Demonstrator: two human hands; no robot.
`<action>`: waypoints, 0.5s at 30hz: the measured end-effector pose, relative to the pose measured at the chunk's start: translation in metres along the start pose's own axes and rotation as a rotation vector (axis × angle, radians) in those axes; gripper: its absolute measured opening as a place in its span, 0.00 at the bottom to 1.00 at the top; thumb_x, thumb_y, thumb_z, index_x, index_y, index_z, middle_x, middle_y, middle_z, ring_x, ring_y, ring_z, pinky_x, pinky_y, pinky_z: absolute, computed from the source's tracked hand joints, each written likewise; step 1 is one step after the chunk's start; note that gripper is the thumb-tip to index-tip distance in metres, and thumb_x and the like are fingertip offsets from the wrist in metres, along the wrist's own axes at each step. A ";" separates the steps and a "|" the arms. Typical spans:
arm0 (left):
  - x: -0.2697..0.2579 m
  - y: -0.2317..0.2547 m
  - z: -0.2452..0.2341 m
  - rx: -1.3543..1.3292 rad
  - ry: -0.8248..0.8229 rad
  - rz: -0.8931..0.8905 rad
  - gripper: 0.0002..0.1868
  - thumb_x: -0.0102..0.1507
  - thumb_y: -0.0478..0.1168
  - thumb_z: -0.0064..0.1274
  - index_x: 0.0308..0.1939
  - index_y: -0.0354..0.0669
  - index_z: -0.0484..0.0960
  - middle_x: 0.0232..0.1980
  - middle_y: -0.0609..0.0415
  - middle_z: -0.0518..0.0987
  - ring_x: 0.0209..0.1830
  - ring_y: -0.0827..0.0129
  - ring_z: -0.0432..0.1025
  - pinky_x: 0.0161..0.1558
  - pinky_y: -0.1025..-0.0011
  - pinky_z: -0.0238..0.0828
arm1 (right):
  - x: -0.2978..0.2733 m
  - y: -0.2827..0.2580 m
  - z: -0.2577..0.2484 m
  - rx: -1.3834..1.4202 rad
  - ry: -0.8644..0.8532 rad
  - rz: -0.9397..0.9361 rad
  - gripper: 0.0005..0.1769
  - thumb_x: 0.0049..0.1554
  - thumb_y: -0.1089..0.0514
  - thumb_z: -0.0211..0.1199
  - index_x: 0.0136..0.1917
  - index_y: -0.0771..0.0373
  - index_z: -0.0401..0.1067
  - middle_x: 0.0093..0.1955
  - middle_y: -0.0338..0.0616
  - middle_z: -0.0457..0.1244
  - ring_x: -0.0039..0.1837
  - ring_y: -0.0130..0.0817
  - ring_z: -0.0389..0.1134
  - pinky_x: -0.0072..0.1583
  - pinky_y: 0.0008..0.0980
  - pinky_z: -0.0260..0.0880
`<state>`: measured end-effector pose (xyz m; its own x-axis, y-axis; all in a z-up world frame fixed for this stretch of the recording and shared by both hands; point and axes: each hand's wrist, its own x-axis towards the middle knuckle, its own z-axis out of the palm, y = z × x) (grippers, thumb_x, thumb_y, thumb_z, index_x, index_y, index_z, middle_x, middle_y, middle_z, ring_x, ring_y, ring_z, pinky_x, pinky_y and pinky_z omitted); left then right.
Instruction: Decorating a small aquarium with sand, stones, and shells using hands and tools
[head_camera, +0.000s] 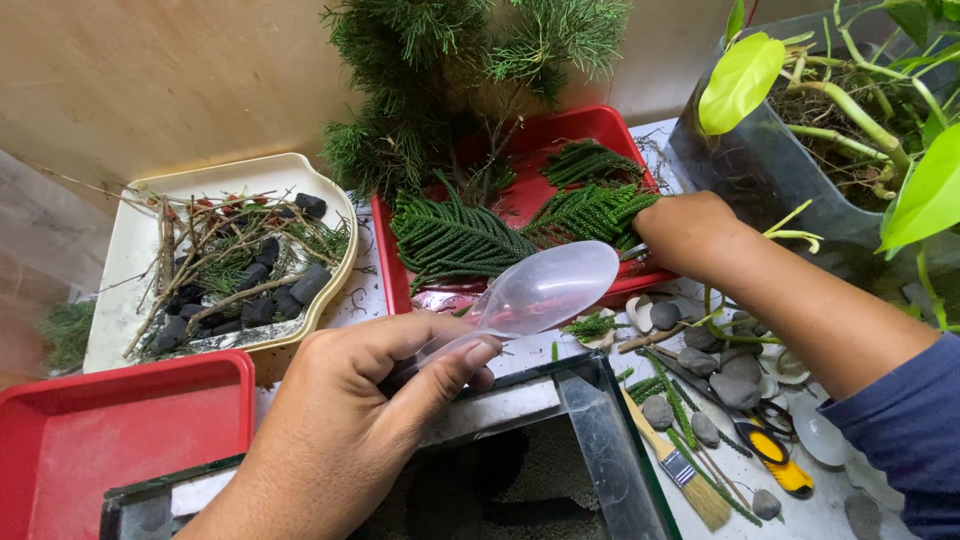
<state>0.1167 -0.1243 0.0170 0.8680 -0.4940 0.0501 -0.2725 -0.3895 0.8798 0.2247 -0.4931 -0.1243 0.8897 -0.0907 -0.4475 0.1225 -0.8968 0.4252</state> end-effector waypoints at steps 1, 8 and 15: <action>0.000 0.000 0.000 0.002 -0.003 -0.005 0.14 0.65 0.49 0.55 0.30 0.52 0.90 0.27 0.70 0.86 0.28 0.86 0.74 0.32 0.81 0.72 | 0.002 0.000 0.004 -0.026 0.032 -0.012 0.12 0.58 0.56 0.56 0.50 0.49 0.80 0.49 0.36 0.73 0.53 0.43 0.77 0.48 0.44 0.78; 0.001 -0.001 0.000 -0.014 0.004 -0.002 0.13 0.64 0.49 0.56 0.36 0.52 0.93 0.29 0.70 0.88 0.30 0.86 0.76 0.34 0.82 0.73 | -0.014 0.011 -0.026 0.146 -0.098 0.017 0.18 0.54 0.57 0.59 0.55 0.41 0.79 0.52 0.41 0.73 0.53 0.46 0.75 0.48 0.44 0.74; 0.001 -0.002 0.000 -0.006 0.001 -0.004 0.13 0.64 0.49 0.56 0.34 0.52 0.93 0.29 0.71 0.88 0.30 0.87 0.75 0.34 0.82 0.73 | -0.014 0.007 -0.021 0.147 -0.134 0.034 0.15 0.52 0.52 0.63 0.53 0.46 0.80 0.53 0.42 0.73 0.54 0.47 0.76 0.49 0.43 0.75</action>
<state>0.1175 -0.1243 0.0154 0.8695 -0.4917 0.0475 -0.2667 -0.3864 0.8829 0.2222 -0.4892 -0.0982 0.8242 -0.1705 -0.5399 0.0187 -0.9448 0.3270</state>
